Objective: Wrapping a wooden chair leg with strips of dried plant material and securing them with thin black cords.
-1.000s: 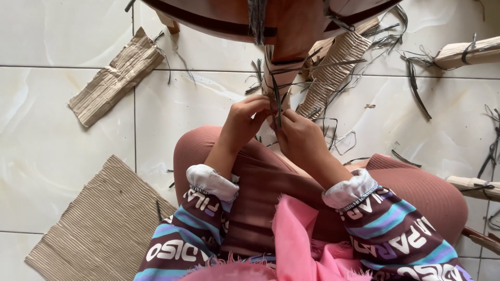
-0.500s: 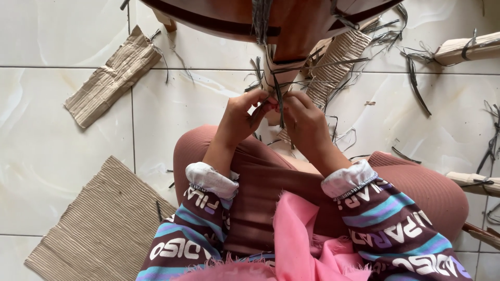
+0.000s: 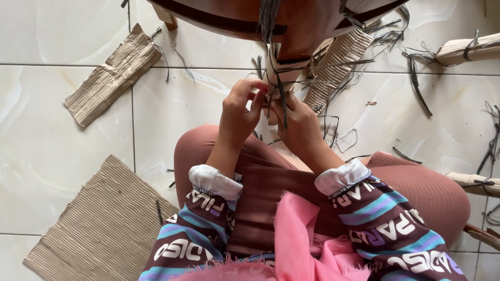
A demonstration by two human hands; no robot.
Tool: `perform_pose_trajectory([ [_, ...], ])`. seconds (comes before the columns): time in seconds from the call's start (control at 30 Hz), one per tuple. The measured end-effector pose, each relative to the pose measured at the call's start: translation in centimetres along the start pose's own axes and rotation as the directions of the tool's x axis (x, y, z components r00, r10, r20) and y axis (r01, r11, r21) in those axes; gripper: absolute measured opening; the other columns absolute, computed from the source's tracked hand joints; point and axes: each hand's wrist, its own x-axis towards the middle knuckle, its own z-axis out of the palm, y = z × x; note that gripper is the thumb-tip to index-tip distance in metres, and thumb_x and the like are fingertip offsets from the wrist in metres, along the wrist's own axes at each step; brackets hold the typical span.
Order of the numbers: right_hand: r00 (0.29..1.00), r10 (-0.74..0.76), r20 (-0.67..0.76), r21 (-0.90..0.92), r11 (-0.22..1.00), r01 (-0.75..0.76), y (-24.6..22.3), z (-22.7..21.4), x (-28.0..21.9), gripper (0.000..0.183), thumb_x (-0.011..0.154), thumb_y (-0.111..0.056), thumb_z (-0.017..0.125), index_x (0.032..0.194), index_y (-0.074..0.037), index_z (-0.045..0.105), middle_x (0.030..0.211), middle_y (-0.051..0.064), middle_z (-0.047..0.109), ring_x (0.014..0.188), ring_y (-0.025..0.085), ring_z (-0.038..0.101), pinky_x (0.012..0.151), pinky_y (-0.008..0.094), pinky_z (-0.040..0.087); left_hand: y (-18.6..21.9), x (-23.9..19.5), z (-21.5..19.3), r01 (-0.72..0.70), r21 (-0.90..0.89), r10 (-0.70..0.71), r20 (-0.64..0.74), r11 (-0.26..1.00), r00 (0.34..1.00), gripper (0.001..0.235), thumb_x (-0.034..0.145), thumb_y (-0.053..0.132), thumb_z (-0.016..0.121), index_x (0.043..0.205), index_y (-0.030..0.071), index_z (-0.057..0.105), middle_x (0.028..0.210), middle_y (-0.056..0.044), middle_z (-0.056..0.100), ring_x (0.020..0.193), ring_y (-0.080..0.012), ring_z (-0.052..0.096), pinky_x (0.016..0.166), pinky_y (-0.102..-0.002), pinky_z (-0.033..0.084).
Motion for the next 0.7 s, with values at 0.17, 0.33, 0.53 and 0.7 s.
perform_pose_trajectory([
  [0.17, 0.976, 0.178, 0.128, 0.221, 0.954, -0.203, 0.0, -0.7, -0.6, 0.003, 0.097, -0.008, 0.065, 0.099, -0.011, 0.065, 0.087, 0.008, 0.055, 0.069, 0.042, 0.063, 0.059, 0.048, 0.052, -1.1, -1.4, -0.9, 0.337, 0.139, -0.353, 0.114, 0.931, 0.929, 0.033, 0.099, 0.043, 0.066, 0.089, 0.012, 0.071, 0.079, -0.007, 0.069, 0.075, -0.0255, 0.071, 0.073, -0.041, 0.057],
  [0.33, 0.969, 0.201, 0.141, 0.345, 0.908, -0.238, 0.2, -0.8, -0.4, 0.010, 0.091, 0.004, 0.068, 0.093, -0.005, 0.063, 0.085, 0.009, 0.057, 0.072, 0.042, 0.065, 0.062, 0.045, 0.054, -1.2, -2.5, -0.6, 0.599, -0.126, -0.503, 0.424, 0.791, 0.753, 0.030, 0.097, 0.041, 0.072, 0.100, 0.011, 0.076, 0.081, -0.009, 0.076, 0.080, -0.0203, 0.076, 0.068, -0.029, 0.059],
  [0.53, 0.966, 0.221, 0.131, 0.444, 0.858, -0.257, 1.1, -0.2, -1.2, 0.012, 0.092, 0.003, 0.071, 0.100, -0.005, 0.070, 0.088, 0.009, 0.062, 0.073, 0.036, 0.068, 0.065, 0.039, 0.055, -0.9, -1.8, -1.2, 0.541, -0.117, -0.469, 0.369, 0.833, 0.802, 0.013, 0.098, 0.020, 0.069, 0.093, 0.014, 0.079, 0.062, -0.002, 0.071, 0.063, -0.0105, 0.072, 0.069, -0.022, 0.054],
  [0.7, 0.986, 0.138, 0.092, 0.260, 0.953, -0.158, 3.0, 1.0, -1.3, 0.011, 0.094, 0.009, 0.062, 0.091, 0.000, 0.067, 0.086, 0.016, 0.061, 0.074, 0.043, 0.065, 0.066, 0.046, 0.054, -0.6, -0.8, -2.7, 0.425, 0.092, -0.433, 0.299, 0.900, 0.850, 0.016, 0.099, 0.023, 0.065, 0.090, 0.021, 0.078, 0.062, -0.001, 0.067, 0.061, -0.0186, 0.065, 0.070, -0.033, 0.055],
])
